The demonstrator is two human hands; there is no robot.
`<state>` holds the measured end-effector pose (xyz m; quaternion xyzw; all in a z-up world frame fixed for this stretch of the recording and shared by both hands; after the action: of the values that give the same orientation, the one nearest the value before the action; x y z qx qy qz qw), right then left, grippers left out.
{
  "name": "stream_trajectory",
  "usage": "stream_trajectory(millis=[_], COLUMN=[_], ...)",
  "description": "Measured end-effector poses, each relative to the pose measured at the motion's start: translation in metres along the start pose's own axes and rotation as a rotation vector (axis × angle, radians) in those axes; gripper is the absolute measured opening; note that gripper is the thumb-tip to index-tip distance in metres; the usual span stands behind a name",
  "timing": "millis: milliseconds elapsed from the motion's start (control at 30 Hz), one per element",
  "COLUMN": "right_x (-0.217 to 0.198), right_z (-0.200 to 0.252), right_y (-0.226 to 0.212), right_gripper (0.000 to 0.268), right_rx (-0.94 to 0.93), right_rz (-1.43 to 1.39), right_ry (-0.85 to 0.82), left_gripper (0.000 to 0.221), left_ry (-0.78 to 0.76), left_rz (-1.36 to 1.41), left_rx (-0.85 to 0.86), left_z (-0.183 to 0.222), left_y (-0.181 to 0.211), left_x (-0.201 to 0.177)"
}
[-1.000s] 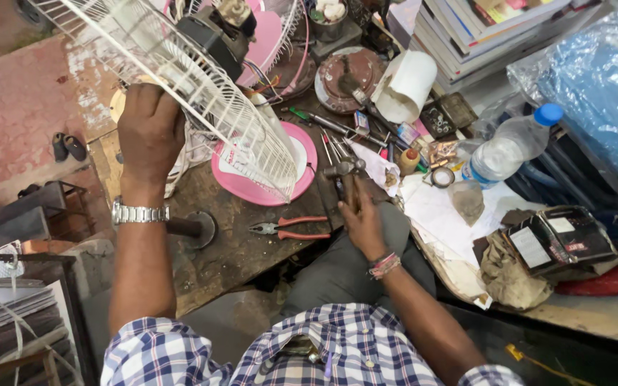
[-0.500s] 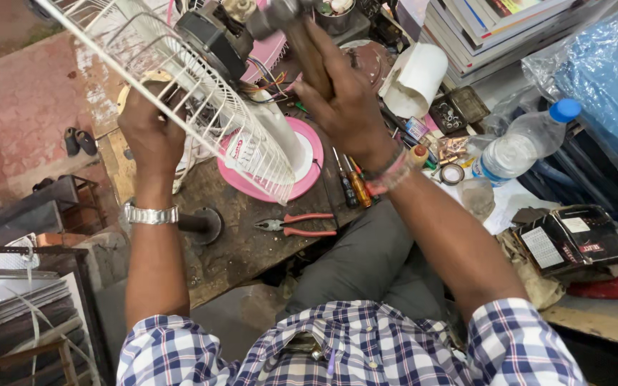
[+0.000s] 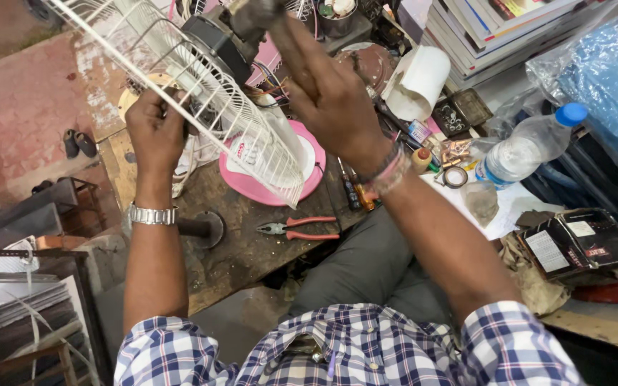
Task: The person disassembles a pedestal fan by removing the front grille and then uses a screwdriver to detach the pink base cover, exposing the internal wiring.
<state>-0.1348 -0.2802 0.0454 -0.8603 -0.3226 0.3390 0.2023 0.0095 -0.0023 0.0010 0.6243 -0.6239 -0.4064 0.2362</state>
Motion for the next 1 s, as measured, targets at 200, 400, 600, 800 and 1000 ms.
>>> stream_trajectory(millis=[200,400,600,800,1000], right_x=[-0.005,-0.003,0.011,0.051,0.079], right_z=[0.045,0.060,0.114,0.217,0.268], right_y=[0.007,0.017,0.035,0.064,0.091], right_gripper=[0.073,0.070,0.071,0.070,0.069], right_rx=[0.231,0.305,0.464,0.742,0.731], right_rz=[-0.095,-0.132,-0.277,-0.213,-0.291], right_ry=[-0.014,-0.026,-0.073,-0.124,-0.085], left_gripper=[0.014,0.018,0.008,0.007,0.018], left_ry=[-0.032,-0.042,0.057,-0.071,-0.016], left_rz=[0.296,-0.381,0.204,-0.395,-0.485], left_rx=[-0.233,0.534,-0.218,0.445,0.510], left_z=[-0.001,0.015,0.002,0.004,0.013], left_y=[0.005,0.037,0.021,0.028,0.032], left_x=[-0.002,-0.009,-0.001,-0.007,0.003])
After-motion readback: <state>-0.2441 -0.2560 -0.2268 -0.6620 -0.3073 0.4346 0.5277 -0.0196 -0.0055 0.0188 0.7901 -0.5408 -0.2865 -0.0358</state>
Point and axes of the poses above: each hand's wrist, its own z-axis away from the middle knuckle, its own x-axis out of the palm, y = z × x, the point moved 1 cm from there along -z, towards the middle knuckle, and after that the axes turned 9 degrees about x, right-handed, at the moved point
